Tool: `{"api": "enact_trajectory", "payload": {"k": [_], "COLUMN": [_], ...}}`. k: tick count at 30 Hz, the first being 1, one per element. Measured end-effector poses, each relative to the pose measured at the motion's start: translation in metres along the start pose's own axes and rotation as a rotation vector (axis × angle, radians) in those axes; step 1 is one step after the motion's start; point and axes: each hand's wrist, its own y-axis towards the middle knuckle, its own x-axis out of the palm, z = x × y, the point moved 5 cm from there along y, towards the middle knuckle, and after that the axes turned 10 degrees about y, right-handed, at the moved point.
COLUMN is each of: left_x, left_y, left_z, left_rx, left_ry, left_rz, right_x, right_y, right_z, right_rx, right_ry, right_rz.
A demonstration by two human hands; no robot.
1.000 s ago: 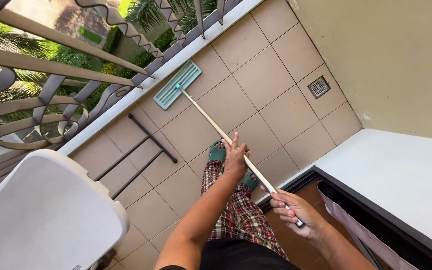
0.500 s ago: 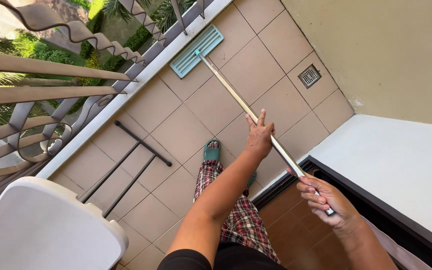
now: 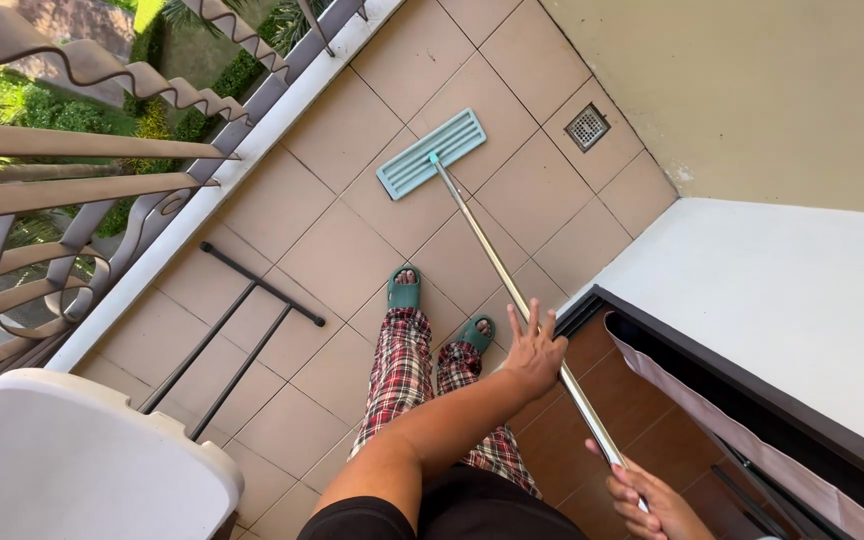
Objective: The person mops a tiled balcony floor using a flat mop with a long handle. They move the mop back and forth across the surface, covering the area near the sliding door and the balcony railing.
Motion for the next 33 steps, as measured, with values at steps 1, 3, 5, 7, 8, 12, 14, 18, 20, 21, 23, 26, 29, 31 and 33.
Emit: {"api": "enact_trajectory", "payload": {"k": [1,3,5,7,8,12,14,18,20,21,23,26,29,31,33], "left_x": [0.016,0.032,0.033,0.037,0.035,-0.023,-0.045,-0.058,-0.061,-0.058,-0.054,-0.017,0.004,0.013,0.030], "left_y": [0.003,0.010,0.011,0.016,0.019,0.012,0.027,0.087,0.117,0.126,0.144,0.153,0.108,0.082,0.053], "left_z": [0.010,0.020,0.026,0.029,0.027,0.020,0.006,-0.048,-0.081,-0.096,-0.129,-0.153,-0.113,-0.076,-0.040], "left_rx": [0.055,0.124,0.150,0.167,0.163,0.118,0.077,-0.035,-0.176,-0.173,-0.220,-0.190,-0.144,-0.076,-0.012], "left_ry": [0.052,0.113,0.195,0.207,0.212,0.279,0.344,0.472,0.432,0.430,0.458,0.452,0.505,0.532,0.553], "left_rz": [-0.012,-0.026,0.037,0.104,0.179,-0.002,0.094,0.191,0.385,0.379,0.374,0.322,0.298,0.103,-0.094], "right_x": [-0.018,0.005,0.077,0.092,0.100,0.147,0.184,0.200,0.214,0.215,0.218,0.202,0.170,0.140,0.100], "right_y": [-0.013,-0.032,-0.049,-0.059,-0.061,-0.050,-0.036,0.026,0.062,0.076,0.106,0.120,0.095,0.069,0.042], "right_z": [0.005,0.017,0.029,0.032,0.031,0.029,0.021,-0.018,-0.040,-0.044,-0.051,-0.035,-0.012,0.007,0.028], "right_rx": [-0.129,-0.271,-0.494,-0.467,-0.432,-0.487,-0.535,-0.608,-0.830,-0.826,-0.795,-0.795,-0.731,-0.626,-0.517], "right_ry": [-0.299,-0.588,-1.034,-1.022,-1.033,-1.021,-0.987,-0.925,-0.903,-0.899,-0.858,-0.913,-1.005,-1.019,-1.032], "right_rz": [0.350,0.698,0.948,0.955,0.950,0.907,0.892,0.748,0.504,0.509,0.484,0.541,0.618,0.666,0.714]}}
